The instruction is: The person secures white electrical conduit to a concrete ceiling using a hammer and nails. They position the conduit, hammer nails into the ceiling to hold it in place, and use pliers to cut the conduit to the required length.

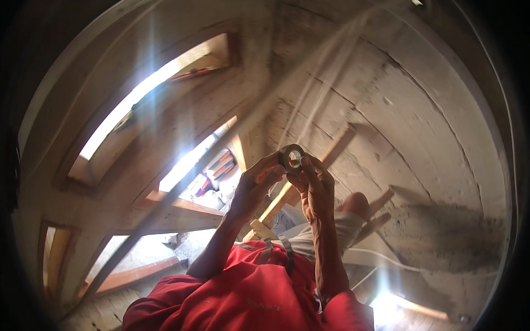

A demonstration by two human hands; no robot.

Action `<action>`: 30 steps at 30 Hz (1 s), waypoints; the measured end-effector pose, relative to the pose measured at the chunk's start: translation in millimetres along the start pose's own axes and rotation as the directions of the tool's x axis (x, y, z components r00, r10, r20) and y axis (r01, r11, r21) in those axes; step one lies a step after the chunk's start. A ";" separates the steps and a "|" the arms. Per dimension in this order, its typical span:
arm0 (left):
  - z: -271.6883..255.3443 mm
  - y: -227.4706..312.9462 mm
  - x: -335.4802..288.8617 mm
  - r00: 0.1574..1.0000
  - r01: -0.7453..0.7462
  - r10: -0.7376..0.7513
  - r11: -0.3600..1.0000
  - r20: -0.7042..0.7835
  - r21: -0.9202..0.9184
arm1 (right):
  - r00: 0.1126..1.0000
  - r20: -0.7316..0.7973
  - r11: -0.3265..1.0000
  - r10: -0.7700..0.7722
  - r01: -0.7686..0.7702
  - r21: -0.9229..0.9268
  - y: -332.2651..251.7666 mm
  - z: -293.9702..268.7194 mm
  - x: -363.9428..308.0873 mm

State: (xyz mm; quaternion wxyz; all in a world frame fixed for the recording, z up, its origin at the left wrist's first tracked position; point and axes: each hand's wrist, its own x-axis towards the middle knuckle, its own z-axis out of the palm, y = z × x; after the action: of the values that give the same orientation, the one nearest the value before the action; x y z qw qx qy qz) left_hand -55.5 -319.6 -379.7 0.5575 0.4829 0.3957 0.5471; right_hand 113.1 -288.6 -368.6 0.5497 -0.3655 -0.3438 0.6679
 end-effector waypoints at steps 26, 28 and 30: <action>65.6 -32.9 14.7 0.953 0.285 -0.266 0.950 0.142 -0.127 | 0.879 0.258 0.446 -0.401 0.433 -0.783 -7.2 -99.3 -45.3; 67.0 -32.8 15.2 0.949 0.305 -0.285 0.938 0.133 -0.167 | 0.870 0.276 0.400 -0.409 0.443 -0.802 -16.1 -91.2 -50.0; 66.6 -37.3 16.2 0.953 0.299 -0.276 0.926 0.125 -0.233 | 0.871 0.266 0.409 -0.413 0.438 -0.801 -15.4 -91.2 -50.3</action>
State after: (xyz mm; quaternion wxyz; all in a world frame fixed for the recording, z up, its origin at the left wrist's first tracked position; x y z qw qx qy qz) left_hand 19.0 -308.1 -399.9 0.7051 0.3701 0.3649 0.4824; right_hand 206.1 -330.5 -395.1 0.4502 -0.4753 -0.7095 0.2607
